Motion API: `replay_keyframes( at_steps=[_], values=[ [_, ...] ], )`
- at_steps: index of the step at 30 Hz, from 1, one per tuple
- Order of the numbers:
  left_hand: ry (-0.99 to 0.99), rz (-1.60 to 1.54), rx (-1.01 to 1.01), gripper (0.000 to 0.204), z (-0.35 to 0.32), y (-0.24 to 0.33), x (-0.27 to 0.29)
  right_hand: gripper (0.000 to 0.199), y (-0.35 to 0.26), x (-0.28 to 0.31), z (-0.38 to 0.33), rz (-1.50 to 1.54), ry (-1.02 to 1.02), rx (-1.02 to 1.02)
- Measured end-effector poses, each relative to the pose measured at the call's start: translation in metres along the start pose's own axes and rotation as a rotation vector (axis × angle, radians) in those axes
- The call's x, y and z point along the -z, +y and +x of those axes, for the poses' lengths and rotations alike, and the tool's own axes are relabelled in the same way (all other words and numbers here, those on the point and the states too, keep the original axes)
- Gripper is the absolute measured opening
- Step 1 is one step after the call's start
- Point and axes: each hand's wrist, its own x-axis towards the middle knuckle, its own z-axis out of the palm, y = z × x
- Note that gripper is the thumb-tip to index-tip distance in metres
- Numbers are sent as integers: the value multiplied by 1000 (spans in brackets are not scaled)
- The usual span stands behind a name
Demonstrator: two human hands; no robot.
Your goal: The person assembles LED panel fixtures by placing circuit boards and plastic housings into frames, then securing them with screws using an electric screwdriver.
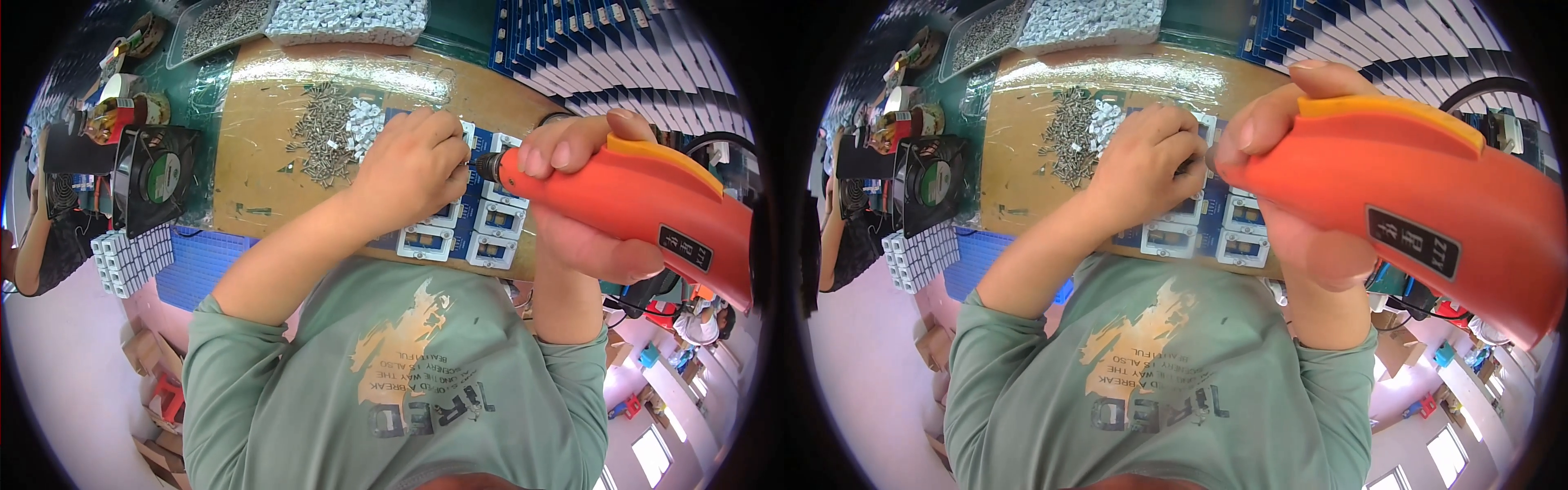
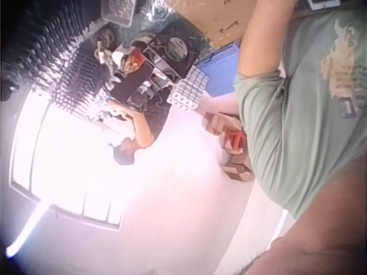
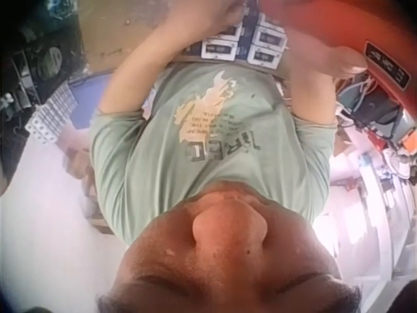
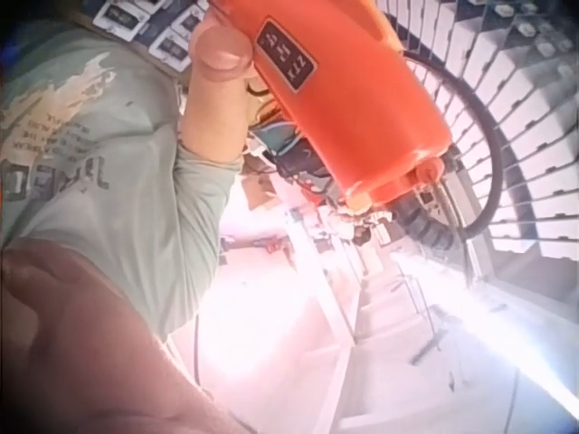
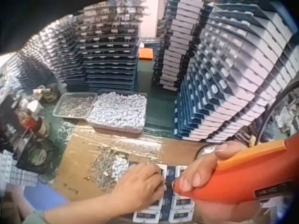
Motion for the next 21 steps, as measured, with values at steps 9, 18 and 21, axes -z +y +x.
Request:
replay_keyframes(
  at_steps=[9, 18, 21],
  values=[
    [10, -38, -11, 16, 2, 0, 0, 105, 0, -2, 1, -2, 32, -40],
    [3, -53, 10, 16, 0, -1, 1, 105, 2, -2, 0, 6, 20, -84],
    [1, -40, 10, 15, 0, 0, 2, 105, 3, -2, 1, -14, 1, -62]
  ],
)
